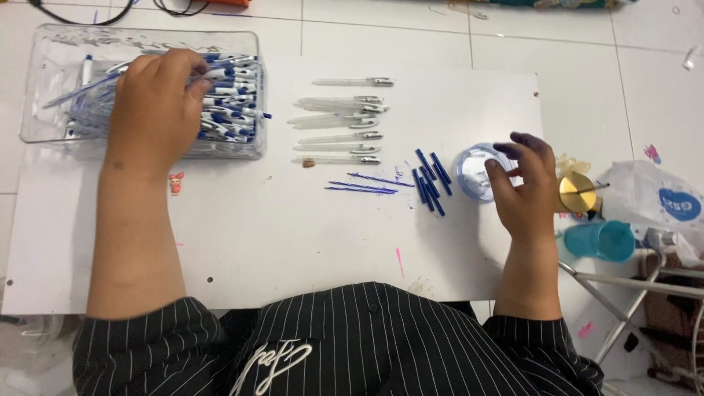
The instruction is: The person inserts ink refills into pen barrels and attaches blue caps by hand while at a white table, handling individual components and placing completed pens to the side.
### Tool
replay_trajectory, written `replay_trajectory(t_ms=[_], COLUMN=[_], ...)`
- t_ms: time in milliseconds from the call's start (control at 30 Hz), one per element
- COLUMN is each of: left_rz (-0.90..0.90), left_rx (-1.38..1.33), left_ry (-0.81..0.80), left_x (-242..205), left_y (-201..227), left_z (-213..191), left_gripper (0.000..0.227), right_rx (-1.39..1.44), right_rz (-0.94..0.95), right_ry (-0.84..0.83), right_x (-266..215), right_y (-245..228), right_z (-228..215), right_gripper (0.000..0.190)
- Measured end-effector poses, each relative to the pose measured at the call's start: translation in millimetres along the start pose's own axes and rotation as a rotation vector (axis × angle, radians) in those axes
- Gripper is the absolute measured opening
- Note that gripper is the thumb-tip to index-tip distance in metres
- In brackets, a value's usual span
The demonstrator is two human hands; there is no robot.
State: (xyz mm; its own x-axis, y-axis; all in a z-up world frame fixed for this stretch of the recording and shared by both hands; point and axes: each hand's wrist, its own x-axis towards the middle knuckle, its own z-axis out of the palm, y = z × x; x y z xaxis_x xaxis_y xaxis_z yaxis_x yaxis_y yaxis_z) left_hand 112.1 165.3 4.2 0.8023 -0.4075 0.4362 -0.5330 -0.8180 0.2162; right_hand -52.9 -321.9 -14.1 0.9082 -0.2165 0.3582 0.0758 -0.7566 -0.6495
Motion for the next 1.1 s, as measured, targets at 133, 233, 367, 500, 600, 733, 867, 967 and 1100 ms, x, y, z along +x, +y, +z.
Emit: replay_trajectory(t_ms=[133,233,367,500,600,733,867,967,1100], left_rz=[0.216,0.318,0.253,0.254,0.274,0.286,0.265,0.210,0.138], left_rx=[-0.019,-0.411,-0.759,-0.716,-0.528,-0.467,-0.426,-0.366,-0.351], left_ry=[0.115,0.062,-0.153,-0.224,-0.241,-0.194,-0.198,-0.256,-0.321], left_x=[-1,-10,-8,-7,-12,-16,-19,-17,-13], left_y=[92,166,196,203,199,189,173,165,165], left_z=[12,20,23,21,26,27,29,30,31], left_gripper=[0.024,0.016,0.024,0.032,0.034,0.030,0.030,0.031,0.030], right_rx=[0.261,0.370,0.402,0.098,-0.019,0.014,0.030,-0.056,-0.165], right_rz=[-0.099,-0.182,-0.244,-0.293,-0.295,-0.200,-0.049,0.125,0.320], right_ry=[0.096,0.019,-0.051,-0.063,-0.108,-0.171,-0.144,-0.120,-0.116], right_x=[-9,-15,-7,-14,-13,-9,-8,-17,-23], right_y=[-31,-66,-67,-47,-60,-58,-31,-16,-16], right_z=[14,31,49,69,80,63,29,16,20], right_gripper=[0.017,0.022,0.012,0.009,0.014,0.019,0.018,0.016,0.017])
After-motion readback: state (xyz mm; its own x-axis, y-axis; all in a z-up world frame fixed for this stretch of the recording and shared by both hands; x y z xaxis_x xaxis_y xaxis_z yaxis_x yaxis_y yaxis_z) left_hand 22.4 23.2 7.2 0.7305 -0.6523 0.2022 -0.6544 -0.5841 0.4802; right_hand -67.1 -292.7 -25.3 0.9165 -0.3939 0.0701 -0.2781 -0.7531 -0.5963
